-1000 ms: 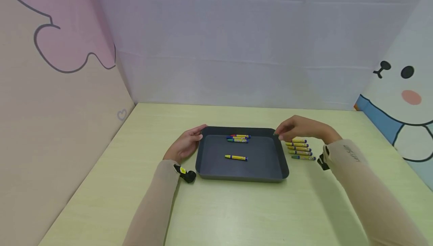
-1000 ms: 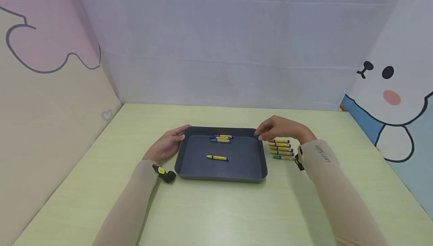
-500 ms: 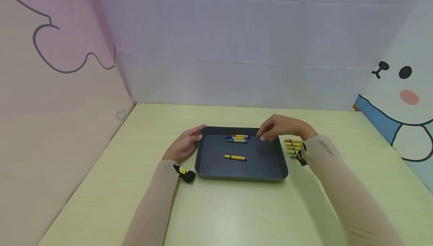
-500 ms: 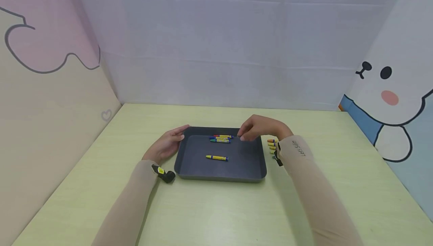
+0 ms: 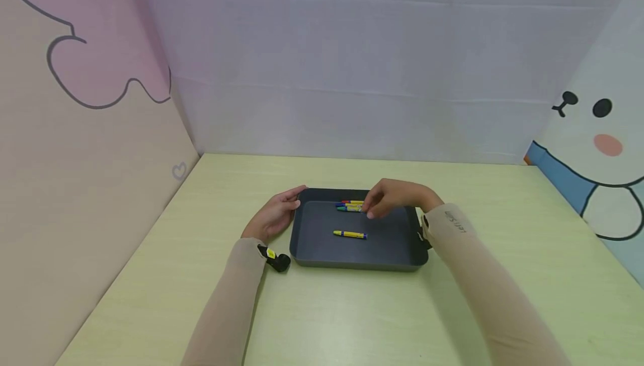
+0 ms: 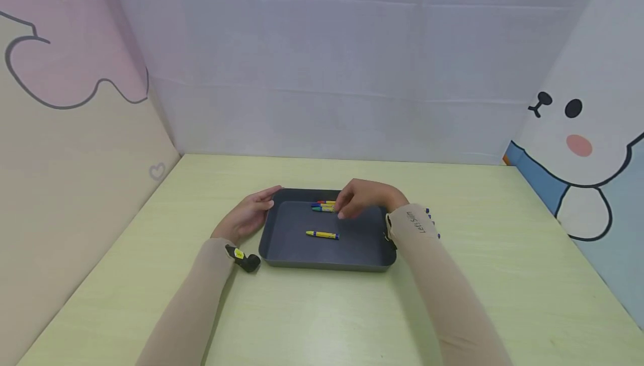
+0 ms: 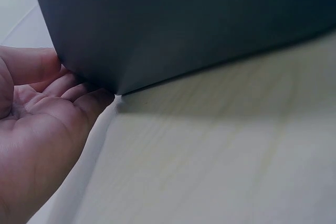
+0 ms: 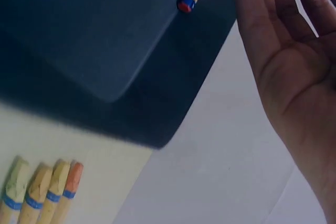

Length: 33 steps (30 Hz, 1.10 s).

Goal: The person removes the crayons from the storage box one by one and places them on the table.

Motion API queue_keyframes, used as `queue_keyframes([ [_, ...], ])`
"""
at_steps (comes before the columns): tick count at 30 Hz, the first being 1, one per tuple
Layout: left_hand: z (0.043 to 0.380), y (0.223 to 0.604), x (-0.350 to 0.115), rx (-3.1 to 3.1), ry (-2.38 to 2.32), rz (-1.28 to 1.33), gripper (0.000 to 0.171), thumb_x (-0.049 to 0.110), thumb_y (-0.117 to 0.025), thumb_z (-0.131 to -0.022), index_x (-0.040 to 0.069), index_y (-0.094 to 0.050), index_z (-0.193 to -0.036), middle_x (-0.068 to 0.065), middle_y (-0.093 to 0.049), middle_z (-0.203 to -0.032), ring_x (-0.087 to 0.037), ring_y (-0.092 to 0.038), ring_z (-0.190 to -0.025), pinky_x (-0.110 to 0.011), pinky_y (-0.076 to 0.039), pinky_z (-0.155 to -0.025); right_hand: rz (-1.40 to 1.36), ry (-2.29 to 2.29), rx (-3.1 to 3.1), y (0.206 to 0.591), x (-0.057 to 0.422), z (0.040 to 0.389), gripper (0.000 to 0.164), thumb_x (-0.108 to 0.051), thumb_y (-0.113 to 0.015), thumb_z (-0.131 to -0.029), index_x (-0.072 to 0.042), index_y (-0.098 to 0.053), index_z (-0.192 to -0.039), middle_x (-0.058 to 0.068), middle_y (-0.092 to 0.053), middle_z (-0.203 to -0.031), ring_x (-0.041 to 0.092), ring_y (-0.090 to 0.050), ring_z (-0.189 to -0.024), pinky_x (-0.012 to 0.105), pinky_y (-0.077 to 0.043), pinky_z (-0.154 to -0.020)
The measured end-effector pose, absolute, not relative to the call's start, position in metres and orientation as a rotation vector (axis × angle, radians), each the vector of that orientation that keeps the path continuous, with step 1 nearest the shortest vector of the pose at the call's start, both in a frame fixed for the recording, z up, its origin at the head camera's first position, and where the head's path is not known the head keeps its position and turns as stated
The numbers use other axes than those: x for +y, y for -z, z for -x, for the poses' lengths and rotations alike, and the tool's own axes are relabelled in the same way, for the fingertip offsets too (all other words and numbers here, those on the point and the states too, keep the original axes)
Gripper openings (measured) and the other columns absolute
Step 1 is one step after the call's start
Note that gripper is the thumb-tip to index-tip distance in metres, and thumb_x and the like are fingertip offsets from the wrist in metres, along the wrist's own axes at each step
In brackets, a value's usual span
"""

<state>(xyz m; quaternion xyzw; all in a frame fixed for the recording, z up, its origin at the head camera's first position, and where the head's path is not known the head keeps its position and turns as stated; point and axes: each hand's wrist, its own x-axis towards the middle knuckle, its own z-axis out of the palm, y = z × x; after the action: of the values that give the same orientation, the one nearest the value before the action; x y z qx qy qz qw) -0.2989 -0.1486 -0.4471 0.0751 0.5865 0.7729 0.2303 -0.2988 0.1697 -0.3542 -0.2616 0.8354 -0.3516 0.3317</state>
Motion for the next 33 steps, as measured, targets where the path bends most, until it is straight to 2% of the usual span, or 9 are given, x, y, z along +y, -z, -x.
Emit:
queue_keyframes([
  [6,0.299,0.447,-0.149,1.610,-2.129,-0.214,0.054,-0.006,-0.032,-0.101,0.004,-0.023,-0.153,-0.005,-0.010,-0.162,-0.020,-0.017,-0.147,-0.024,-0.037,-0.107,0.729,0.892,2.156,0.362,0.157,0.298,0.030,-0.011,-0.068,-0.089,0.005,-0.066,-0.114,0.019,-0.068,-0.112,0.016,-0.067,-0.095,0.035,-0.056,-0.084],
  [13,0.298,0.447,-0.148,1.594,-2.140,-0.214,0.054,-0.007,-0.031,-0.101,0.004,-0.022,-0.153,-0.006,-0.007,-0.163,-0.021,-0.012,-0.148,-0.038,-0.020,-0.119,0.723,0.862,2.134,0.369,0.145,0.297,0.029,-0.008,-0.069,-0.087,0.003,-0.067,-0.114,0.015,-0.070,-0.109,0.015,-0.067,-0.094,0.033,-0.056,-0.083],
  [16,0.298,0.447,-0.148,1.590,-2.140,-0.217,0.054,-0.007,-0.031,-0.101,0.004,-0.022,-0.153,-0.007,-0.009,-0.162,-0.022,-0.014,-0.148,-0.040,-0.018,-0.119,0.727,0.844,2.129,0.371,0.141,0.296,0.029,-0.009,-0.069,-0.087,0.002,-0.067,-0.114,0.012,-0.071,-0.106,0.014,-0.067,-0.092,0.033,-0.056,-0.083],
  [23,0.297,0.447,-0.148,1.610,-2.132,-0.205,0.054,-0.006,-0.032,-0.101,0.004,-0.023,-0.153,-0.007,-0.010,-0.162,-0.022,-0.017,-0.147,-0.037,-0.023,-0.118,0.752,0.748,2.152,0.376,0.132,0.295,0.025,-0.010,-0.070,-0.087,-0.004,-0.068,-0.111,0.005,-0.071,-0.097,0.011,-0.065,-0.086,0.029,-0.055,-0.079],
  [29,0.296,0.446,-0.148,1.616,-2.138,-0.199,0.054,-0.006,-0.033,-0.100,0.003,-0.023,-0.153,-0.006,-0.008,-0.163,-0.020,-0.014,-0.148,-0.038,-0.020,-0.119,0.752,0.711,2.144,0.381,0.126,0.295,0.025,-0.009,-0.069,-0.087,-0.005,-0.068,-0.112,0.005,-0.070,-0.096,0.010,-0.063,-0.082,0.027,-0.054,-0.077],
  [33,0.296,0.446,-0.148,1.617,-2.129,-0.206,0.054,-0.006,-0.033,-0.101,0.004,-0.023,-0.153,-0.007,-0.010,-0.162,-0.022,-0.017,-0.147,-0.033,-0.028,-0.116,0.784,0.690,2.160,0.385,0.123,0.294,0.027,-0.010,-0.073,-0.085,-0.005,-0.067,-0.111,0.004,-0.067,-0.091,0.009,-0.059,-0.076,0.025,-0.051,-0.071],
])
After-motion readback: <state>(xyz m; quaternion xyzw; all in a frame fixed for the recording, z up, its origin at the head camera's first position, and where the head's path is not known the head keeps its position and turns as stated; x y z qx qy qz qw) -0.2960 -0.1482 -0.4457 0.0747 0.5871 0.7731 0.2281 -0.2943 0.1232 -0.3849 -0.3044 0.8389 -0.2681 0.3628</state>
